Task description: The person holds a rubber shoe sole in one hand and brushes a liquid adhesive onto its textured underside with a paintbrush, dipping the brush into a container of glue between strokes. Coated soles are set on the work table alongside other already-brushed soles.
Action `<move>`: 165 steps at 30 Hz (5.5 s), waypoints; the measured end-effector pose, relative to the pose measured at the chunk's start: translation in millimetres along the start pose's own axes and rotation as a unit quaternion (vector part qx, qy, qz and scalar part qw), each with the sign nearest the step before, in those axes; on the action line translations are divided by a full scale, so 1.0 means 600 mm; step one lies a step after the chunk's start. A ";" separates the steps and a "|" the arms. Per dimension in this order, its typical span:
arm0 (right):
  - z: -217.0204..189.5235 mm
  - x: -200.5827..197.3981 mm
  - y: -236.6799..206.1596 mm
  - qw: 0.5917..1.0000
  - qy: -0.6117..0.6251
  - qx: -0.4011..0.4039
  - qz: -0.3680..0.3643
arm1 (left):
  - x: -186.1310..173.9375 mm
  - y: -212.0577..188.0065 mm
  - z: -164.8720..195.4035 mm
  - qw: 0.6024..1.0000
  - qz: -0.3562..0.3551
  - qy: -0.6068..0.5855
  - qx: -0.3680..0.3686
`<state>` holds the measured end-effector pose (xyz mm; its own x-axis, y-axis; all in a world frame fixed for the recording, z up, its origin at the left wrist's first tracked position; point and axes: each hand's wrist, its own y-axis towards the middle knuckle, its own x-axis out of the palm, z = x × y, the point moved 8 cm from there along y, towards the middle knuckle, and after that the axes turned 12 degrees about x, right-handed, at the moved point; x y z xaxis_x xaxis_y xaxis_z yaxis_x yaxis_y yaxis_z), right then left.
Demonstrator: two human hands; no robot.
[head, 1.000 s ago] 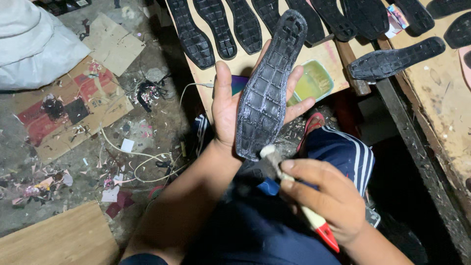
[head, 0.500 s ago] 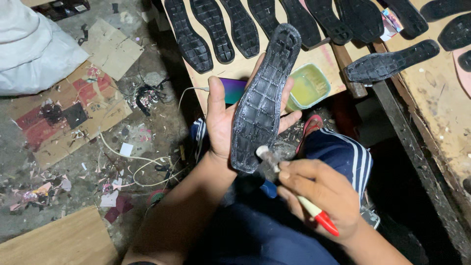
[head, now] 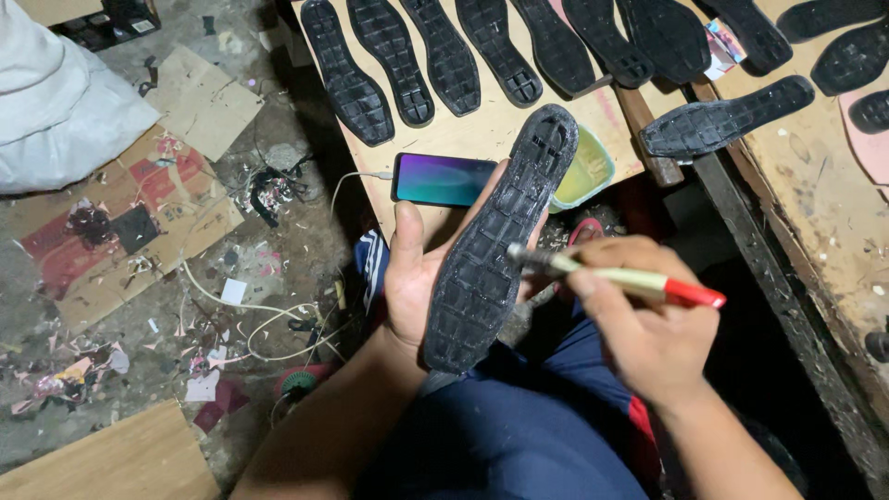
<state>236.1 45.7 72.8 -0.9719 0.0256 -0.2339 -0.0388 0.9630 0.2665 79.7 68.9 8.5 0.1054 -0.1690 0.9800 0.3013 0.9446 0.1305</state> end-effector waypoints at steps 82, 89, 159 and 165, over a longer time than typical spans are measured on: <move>0.082 -0.108 0.034 0.998 0.036 0.014 0.040 | -0.010 -0.099 0.039 0.976 -0.015 -0.189 -0.108; 0.181 -0.062 0.140 0.979 -0.201 0.027 0.020 | -0.014 -0.087 0.055 0.990 0.023 -0.140 -0.025; -0.095 -0.027 -0.047 0.995 -0.015 -0.045 0.086 | 0.123 -0.060 0.041 0.634 -0.207 0.687 0.288; -0.113 -0.022 -0.047 0.998 -0.014 -0.057 0.026 | 0.130 -0.058 0.045 0.610 -0.213 0.709 0.284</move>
<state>234.2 0.0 131.9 -0.9666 0.0837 -0.2421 -0.0160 0.9235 0.3832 51.7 30.6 84.7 0.9668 -0.1256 -0.2226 0.2524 0.6069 0.7536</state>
